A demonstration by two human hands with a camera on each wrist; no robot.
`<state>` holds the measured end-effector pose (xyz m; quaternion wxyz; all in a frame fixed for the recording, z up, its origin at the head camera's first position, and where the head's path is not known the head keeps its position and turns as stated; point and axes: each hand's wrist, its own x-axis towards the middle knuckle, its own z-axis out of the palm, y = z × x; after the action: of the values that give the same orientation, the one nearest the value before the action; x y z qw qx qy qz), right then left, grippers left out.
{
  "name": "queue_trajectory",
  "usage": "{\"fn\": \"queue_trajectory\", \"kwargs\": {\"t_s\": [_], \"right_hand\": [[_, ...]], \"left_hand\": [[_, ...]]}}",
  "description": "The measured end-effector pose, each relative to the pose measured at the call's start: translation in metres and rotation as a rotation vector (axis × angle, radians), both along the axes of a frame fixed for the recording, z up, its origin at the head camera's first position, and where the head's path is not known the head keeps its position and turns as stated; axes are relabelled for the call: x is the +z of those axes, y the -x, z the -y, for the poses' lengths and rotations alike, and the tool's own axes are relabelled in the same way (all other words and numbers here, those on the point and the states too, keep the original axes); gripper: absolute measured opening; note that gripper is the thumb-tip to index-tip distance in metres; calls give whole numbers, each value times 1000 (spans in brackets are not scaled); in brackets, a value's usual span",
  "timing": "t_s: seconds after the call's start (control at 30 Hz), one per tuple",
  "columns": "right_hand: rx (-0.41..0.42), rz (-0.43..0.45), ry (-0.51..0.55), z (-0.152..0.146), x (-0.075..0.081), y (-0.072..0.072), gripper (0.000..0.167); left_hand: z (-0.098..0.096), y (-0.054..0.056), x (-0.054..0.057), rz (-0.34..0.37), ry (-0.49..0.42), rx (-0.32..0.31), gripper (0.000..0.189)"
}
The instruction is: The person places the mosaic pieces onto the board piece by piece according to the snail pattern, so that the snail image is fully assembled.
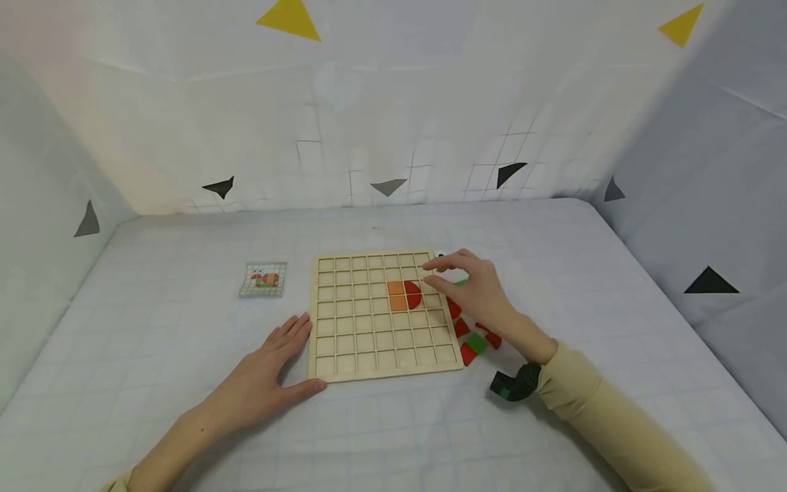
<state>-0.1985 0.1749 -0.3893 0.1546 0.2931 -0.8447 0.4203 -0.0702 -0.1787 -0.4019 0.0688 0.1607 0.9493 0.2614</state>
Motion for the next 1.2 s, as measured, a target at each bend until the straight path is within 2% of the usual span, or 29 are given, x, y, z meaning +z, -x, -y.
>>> {"fn": "queue_trajectory", "kwargs": {"t_s": [0.17, 0.33, 0.57, 0.8, 1.07, 1.2], "right_hand": [[-60, 113, -73, -28, 4, 0, 21], [-74, 115, -136, -46, -5, -1, 24], [-63, 155, -146, -58, -24, -1, 28], [-28, 135, -140, -58, -32, -1, 31], [-62, 102, -145, -56, -34, -1, 28], [-39, 93, -154, -56, -32, 0, 34]], "left_hand": [[0, -1, 0, 4, 4, 1, 100], [1, -1, 1, 0, 8, 7, 100], [0, -1, 1, 13, -5, 4, 100], [-1, -2, 2, 11, 1, 4, 100], [0, -3, 3, -8, 3, 0, 99], [-1, -2, 4, -9, 1, 1, 99]]}}
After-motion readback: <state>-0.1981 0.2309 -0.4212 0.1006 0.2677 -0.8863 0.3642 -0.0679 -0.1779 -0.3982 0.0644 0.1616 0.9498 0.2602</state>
